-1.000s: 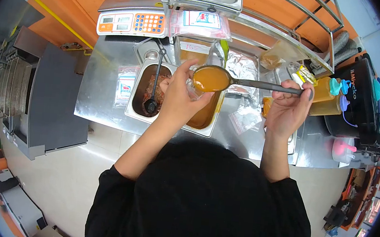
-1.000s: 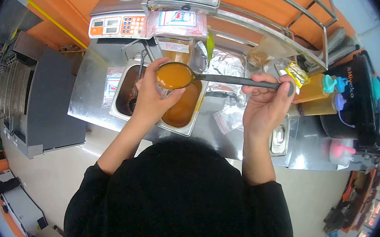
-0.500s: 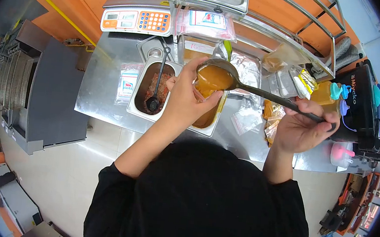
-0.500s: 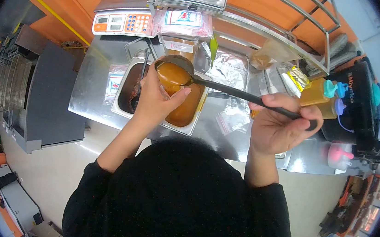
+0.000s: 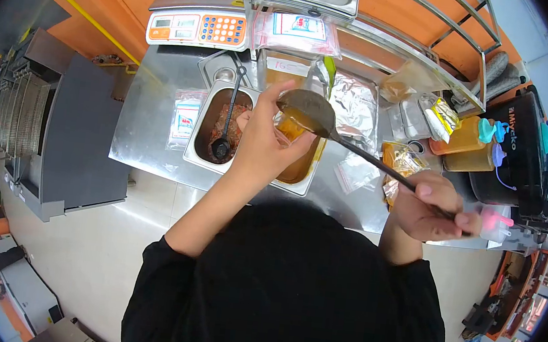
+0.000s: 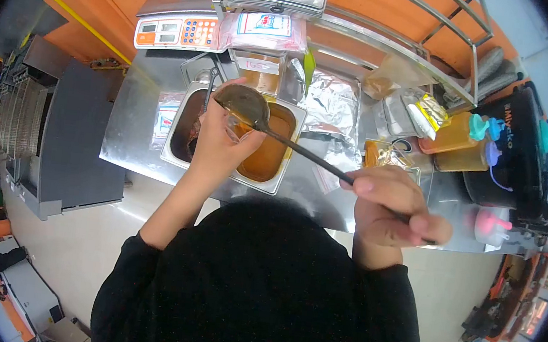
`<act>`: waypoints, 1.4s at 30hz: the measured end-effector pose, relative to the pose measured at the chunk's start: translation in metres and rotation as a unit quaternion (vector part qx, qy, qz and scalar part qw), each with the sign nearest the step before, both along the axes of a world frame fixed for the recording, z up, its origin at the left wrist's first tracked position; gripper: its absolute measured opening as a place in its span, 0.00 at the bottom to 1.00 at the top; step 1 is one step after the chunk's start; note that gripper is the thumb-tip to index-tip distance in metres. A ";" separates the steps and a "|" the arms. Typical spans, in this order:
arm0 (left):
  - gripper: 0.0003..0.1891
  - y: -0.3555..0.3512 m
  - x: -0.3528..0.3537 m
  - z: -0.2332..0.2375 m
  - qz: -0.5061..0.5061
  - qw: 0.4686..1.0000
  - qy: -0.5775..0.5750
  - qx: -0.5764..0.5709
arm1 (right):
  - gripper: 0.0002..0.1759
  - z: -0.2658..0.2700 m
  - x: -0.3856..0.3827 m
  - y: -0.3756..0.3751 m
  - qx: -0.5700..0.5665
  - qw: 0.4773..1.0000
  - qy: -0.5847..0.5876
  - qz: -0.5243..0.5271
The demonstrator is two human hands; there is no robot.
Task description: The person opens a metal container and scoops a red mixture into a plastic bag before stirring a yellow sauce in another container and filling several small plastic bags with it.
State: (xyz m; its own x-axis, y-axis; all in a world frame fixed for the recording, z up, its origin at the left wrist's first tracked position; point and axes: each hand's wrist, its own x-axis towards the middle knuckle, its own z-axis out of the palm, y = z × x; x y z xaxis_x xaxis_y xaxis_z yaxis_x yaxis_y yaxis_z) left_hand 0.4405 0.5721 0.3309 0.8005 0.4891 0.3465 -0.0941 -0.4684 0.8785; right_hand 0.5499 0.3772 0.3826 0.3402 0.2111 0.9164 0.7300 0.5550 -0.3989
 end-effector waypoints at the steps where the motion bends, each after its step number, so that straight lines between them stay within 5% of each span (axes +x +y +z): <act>1: 0.35 -0.001 -0.001 0.002 -0.003 1.000 0.008 -0.017 | 0.14 -0.006 0.001 0.002 0.015 0.999 0.037 0.006; 13: 0.41 0.008 -0.007 -0.013 -0.082 0.990 -0.046 -0.108 | 0.12 -0.044 0.018 0.009 0.152 0.904 0.395 0.057; 17: 0.43 0.026 -0.017 -0.025 -0.130 0.949 -0.136 -0.253 | 0.12 -0.071 0.027 0.009 -0.008 0.908 0.417 -0.030; 19: 0.47 0.031 -0.023 -0.014 -0.149 0.941 -0.081 -0.292 | 0.11 -0.087 0.026 0.012 -0.164 0.871 0.464 0.011; 22: 0.51 0.034 -0.023 -0.011 -0.195 0.950 -0.064 -0.235 | 0.15 -0.093 0.021 0.030 -0.393 0.875 0.238 -0.151; 25: 0.52 0.022 -0.025 0.008 -0.240 0.944 -0.021 -0.224 | 0.22 -0.063 0.009 0.038 -0.317 0.901 -0.026 -0.295; 29: 0.48 0.013 -0.020 0.016 -0.347 0.918 -0.015 -0.192 | 0.21 -0.038 0.000 0.053 -0.453 0.884 0.067 0.089; 35: 0.33 0.021 -0.023 0.005 -0.284 0.955 0.040 -0.071 | 0.05 -0.047 0.001 0.053 -0.460 0.883 0.048 0.075; 39: 0.13 0.027 -0.028 0.013 -0.176 0.969 0.103 0.142 | 0.05 -0.053 0.006 0.043 -0.456 0.888 0.062 0.022; 42: 0.05 0.021 -0.023 0.008 -0.095 0.975 0.034 0.200 | 0.05 -0.053 0.005 0.039 -0.462 0.883 0.085 -0.016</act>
State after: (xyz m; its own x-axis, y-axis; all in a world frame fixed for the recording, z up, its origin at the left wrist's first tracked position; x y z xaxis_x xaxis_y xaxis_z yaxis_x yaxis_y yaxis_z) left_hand 0.4177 0.5926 0.3387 0.8916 0.1663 0.4212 -0.1599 -0.7545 0.6366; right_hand 0.5550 0.4162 0.3294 0.4748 0.8296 0.2937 0.6259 -0.0837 -0.7754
